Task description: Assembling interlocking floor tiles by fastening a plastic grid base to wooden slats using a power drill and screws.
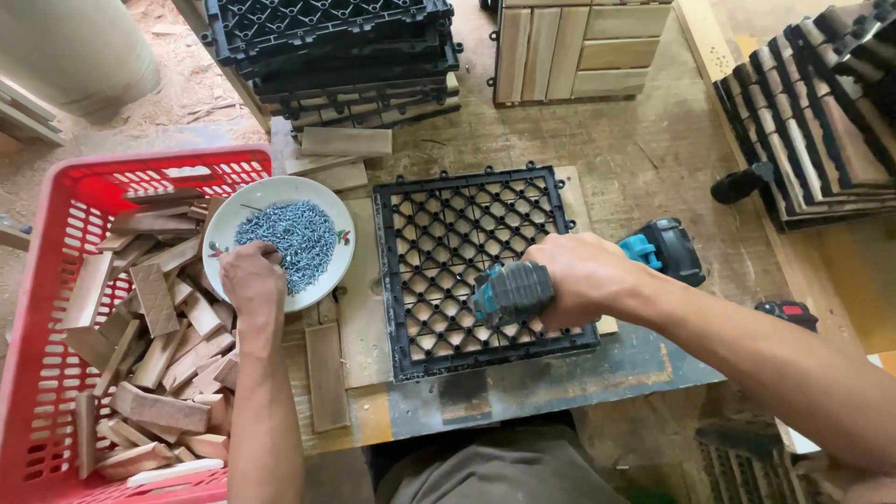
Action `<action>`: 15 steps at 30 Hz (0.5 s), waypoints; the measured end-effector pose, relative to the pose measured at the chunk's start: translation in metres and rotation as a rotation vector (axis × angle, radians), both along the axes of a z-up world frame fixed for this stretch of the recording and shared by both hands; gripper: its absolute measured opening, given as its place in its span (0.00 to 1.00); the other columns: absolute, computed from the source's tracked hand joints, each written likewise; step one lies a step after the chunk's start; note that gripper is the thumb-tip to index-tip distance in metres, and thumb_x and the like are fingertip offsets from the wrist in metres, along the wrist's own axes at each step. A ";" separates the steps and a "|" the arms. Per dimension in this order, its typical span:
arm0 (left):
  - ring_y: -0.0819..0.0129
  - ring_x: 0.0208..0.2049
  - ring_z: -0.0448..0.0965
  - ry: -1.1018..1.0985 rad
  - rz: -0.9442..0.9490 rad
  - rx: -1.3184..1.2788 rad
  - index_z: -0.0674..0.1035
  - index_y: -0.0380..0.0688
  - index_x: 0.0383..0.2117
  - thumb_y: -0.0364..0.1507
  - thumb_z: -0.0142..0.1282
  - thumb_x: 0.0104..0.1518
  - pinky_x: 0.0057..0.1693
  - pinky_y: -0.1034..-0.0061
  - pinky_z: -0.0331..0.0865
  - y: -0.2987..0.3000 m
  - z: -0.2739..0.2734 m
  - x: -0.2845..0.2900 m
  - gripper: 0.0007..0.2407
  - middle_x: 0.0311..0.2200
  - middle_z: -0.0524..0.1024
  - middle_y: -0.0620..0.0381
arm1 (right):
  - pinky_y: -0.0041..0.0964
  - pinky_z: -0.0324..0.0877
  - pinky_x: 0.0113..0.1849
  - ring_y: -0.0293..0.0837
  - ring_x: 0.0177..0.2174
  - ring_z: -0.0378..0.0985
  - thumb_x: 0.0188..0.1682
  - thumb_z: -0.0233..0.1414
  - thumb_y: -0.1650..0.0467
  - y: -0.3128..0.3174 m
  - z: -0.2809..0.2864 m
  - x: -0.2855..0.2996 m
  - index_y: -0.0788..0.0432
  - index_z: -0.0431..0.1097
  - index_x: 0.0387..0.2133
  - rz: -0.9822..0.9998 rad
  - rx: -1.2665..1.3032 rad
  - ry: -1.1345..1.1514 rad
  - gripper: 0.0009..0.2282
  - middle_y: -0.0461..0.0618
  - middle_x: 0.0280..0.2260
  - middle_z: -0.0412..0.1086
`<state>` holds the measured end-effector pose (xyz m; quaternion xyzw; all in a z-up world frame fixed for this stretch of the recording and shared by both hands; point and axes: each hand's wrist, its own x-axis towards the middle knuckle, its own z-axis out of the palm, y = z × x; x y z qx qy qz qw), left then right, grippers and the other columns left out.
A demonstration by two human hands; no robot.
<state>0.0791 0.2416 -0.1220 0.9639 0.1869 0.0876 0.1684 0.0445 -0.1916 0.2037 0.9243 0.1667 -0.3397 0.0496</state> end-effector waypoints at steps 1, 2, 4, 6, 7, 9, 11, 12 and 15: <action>0.53 0.41 0.78 -0.001 -0.001 0.001 0.87 0.51 0.36 0.25 0.63 0.58 0.50 0.64 0.76 -0.004 0.011 -0.002 0.05 0.29 0.83 0.56 | 0.43 0.76 0.41 0.53 0.34 0.84 0.33 0.64 0.63 0.000 0.000 -0.001 0.53 0.79 0.26 -0.001 0.001 -0.001 0.10 0.51 0.28 0.81; 0.50 0.42 0.78 -0.009 -0.007 -0.038 0.87 0.48 0.38 0.24 0.63 0.57 0.51 0.63 0.75 -0.009 0.021 -0.006 0.06 0.31 0.83 0.51 | 0.44 0.77 0.42 0.53 0.35 0.84 0.33 0.64 0.64 0.000 0.000 -0.002 0.52 0.79 0.28 -0.001 0.001 -0.006 0.11 0.50 0.29 0.81; 0.46 0.42 0.79 -0.012 -0.009 -0.075 0.87 0.45 0.39 0.22 0.63 0.57 0.52 0.61 0.74 -0.017 0.037 -0.012 0.06 0.32 0.83 0.46 | 0.44 0.77 0.43 0.53 0.36 0.84 0.32 0.65 0.64 -0.002 -0.004 -0.004 0.51 0.79 0.30 0.003 0.001 -0.006 0.11 0.50 0.30 0.81; 0.49 0.42 0.78 -0.001 0.014 -0.069 0.87 0.48 0.38 0.23 0.64 0.56 0.52 0.63 0.74 -0.023 0.053 -0.011 0.07 0.31 0.83 0.52 | 0.44 0.77 0.42 0.53 0.36 0.84 0.33 0.67 0.61 -0.006 -0.008 -0.001 0.51 0.79 0.31 0.019 0.000 -0.010 0.14 0.49 0.30 0.81; 0.49 0.42 0.78 -0.004 0.015 -0.067 0.87 0.48 0.38 0.23 0.64 0.56 0.52 0.63 0.74 -0.016 0.040 -0.009 0.07 0.31 0.83 0.52 | 0.44 0.77 0.42 0.53 0.36 0.84 0.33 0.67 0.61 -0.005 -0.008 -0.001 0.51 0.79 0.31 0.020 0.002 -0.013 0.14 0.49 0.30 0.81; 0.50 0.40 0.79 0.024 0.015 -0.077 0.87 0.45 0.39 0.22 0.63 0.56 0.52 0.62 0.74 -0.008 0.012 0.002 0.07 0.31 0.83 0.50 | 0.44 0.77 0.43 0.54 0.36 0.84 0.34 0.67 0.62 -0.007 -0.005 -0.002 0.51 0.79 0.31 0.006 0.023 -0.001 0.13 0.51 0.30 0.81; 0.49 0.40 0.80 0.021 0.017 -0.071 0.87 0.45 0.39 0.21 0.63 0.56 0.51 0.61 0.75 -0.007 0.010 0.005 0.07 0.31 0.83 0.49 | 0.44 0.77 0.44 0.54 0.36 0.84 0.34 0.67 0.61 -0.010 -0.004 0.001 0.51 0.79 0.31 0.024 0.022 -0.007 0.14 0.51 0.30 0.81; 0.49 0.39 0.80 0.021 0.019 -0.062 0.87 0.44 0.39 0.21 0.62 0.57 0.51 0.60 0.75 -0.006 0.008 0.004 0.07 0.31 0.83 0.48 | 0.45 0.77 0.44 0.54 0.36 0.84 0.34 0.68 0.60 -0.011 -0.005 0.003 0.51 0.79 0.31 0.041 0.024 -0.010 0.15 0.51 0.30 0.81; 0.47 0.41 0.80 0.009 0.026 -0.110 0.86 0.41 0.41 0.22 0.60 0.60 0.51 0.58 0.74 -0.018 0.030 0.001 0.06 0.33 0.82 0.45 | 0.45 0.77 0.44 0.54 0.38 0.84 0.33 0.66 0.60 -0.007 -0.007 -0.003 0.52 0.78 0.32 0.022 0.000 -0.011 0.15 0.51 0.32 0.81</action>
